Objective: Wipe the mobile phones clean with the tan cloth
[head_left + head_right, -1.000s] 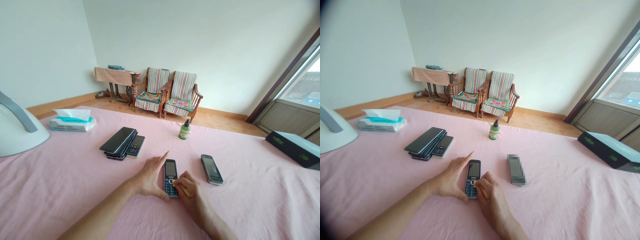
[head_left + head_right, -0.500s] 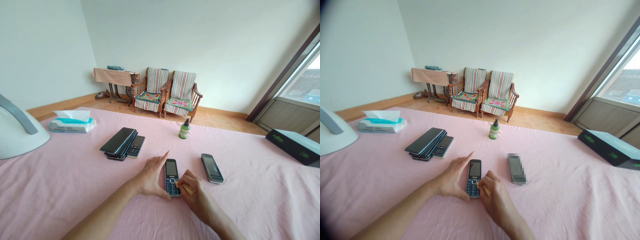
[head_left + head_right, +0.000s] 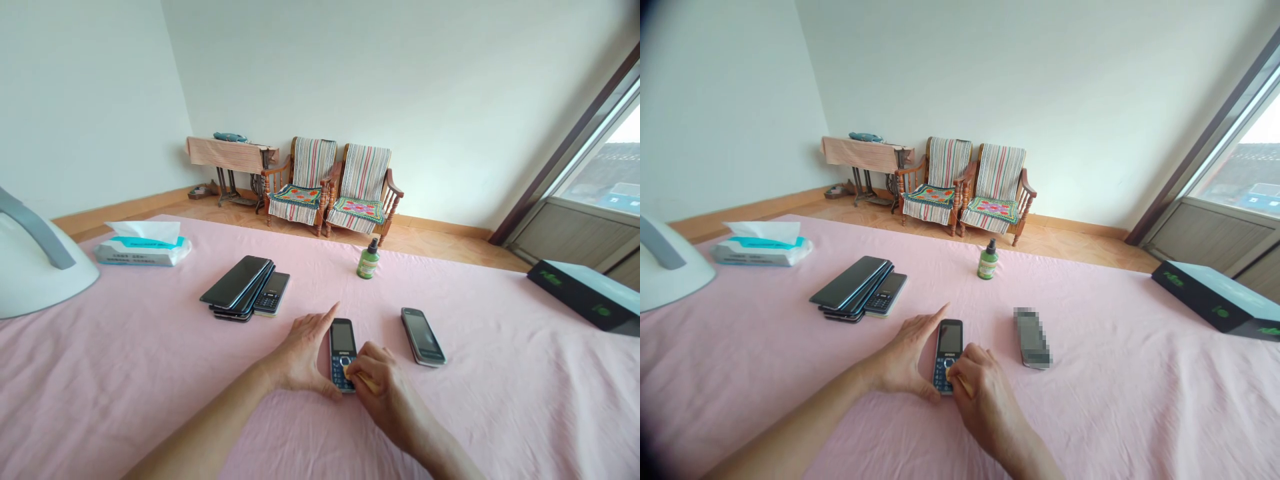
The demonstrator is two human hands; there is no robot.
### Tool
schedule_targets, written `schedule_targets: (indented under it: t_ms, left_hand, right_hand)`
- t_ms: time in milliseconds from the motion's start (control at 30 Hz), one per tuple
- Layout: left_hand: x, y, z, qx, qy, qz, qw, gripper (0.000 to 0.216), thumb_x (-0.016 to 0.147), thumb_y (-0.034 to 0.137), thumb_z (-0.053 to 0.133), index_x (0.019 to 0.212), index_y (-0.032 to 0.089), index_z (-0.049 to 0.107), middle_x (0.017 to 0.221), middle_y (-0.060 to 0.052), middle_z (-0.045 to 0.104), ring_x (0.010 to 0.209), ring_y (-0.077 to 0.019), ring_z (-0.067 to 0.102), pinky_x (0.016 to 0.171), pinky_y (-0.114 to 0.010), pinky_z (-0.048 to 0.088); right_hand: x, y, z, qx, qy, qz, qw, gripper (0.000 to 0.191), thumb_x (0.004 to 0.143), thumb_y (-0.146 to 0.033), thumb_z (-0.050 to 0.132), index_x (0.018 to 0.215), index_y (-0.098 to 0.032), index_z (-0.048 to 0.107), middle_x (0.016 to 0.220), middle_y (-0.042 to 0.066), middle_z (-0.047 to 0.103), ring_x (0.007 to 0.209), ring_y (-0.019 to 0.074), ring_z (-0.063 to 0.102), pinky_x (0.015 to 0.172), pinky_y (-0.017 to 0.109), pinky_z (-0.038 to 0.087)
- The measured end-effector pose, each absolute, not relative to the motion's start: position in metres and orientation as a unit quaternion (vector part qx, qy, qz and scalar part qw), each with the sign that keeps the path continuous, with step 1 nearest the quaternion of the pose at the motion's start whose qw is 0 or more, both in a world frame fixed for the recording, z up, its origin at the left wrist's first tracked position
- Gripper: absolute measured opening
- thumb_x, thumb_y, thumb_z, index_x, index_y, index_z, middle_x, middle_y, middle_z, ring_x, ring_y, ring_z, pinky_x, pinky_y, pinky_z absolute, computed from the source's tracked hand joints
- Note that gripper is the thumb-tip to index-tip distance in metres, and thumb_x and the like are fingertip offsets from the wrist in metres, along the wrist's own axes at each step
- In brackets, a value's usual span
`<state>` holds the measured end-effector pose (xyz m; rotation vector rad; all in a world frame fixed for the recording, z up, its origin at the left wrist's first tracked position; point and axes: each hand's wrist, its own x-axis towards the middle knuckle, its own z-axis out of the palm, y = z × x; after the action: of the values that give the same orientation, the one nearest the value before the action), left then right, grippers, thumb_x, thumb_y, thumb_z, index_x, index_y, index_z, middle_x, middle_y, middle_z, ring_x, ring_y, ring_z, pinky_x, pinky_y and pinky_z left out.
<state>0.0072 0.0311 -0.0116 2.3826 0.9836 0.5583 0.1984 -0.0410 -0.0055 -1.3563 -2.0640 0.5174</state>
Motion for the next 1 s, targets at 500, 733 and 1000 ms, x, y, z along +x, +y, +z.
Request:
schedule_targets:
  t_ms: [500, 733, 1000]
  left_hand:
    - [0.0084, 0.0298, -0.0098, 0.874, 0.371, 0.200, 0.243, 0.134, 0.044, 0.056, 0.083, 0.146, 0.026, 0.001, 0.134, -0.014, 0.042, 0.123, -0.0359, 0.039, 0.102, -0.050, 0.026]
    - [0.0084, 0.0302, -0.0102, 0.874, 0.369, 0.202, 0.244, 0.134, 0.044, 0.056, 0.083, 0.146, 0.026, 0.000, 0.134, -0.014, 0.042, 0.122, -0.0370, 0.039, 0.102, -0.051, 0.025]
    - [0.0089, 0.0301, -0.0109, 0.875, 0.369, 0.203, 0.239, 0.134, 0.044, 0.055, 0.084, 0.146, 0.027, 0.001, 0.134, -0.014, 0.042, 0.121, -0.0360, 0.040, 0.102, -0.051, 0.026]
  right_hand:
    - [0.1992, -0.0417, -0.0040, -0.508, -0.780, 0.201, 0.305, 0.021, 0.081, -0.003, 0.051, 0.075, -0.019, 0.063, 0.080, 0.001, 0.057, 0.075, 0.0145, 0.054, 0.072, 0.028, 0.037]
    - [0.2006, -0.0431, -0.0063, -0.502, -0.785, 0.195, 0.306, 0.021, 0.082, -0.004, 0.050, 0.075, -0.020, 0.063, 0.081, 0.001, 0.056, 0.075, 0.0145, 0.053, 0.071, 0.028, 0.036]
    - [0.1988, -0.0433, -0.0062, -0.525, -0.777, 0.176, 0.300, 0.023, 0.074, 0.002, 0.051, 0.071, -0.019, 0.060, 0.077, 0.001, 0.056, 0.073, 0.0142, 0.052, 0.071, 0.027, 0.035]
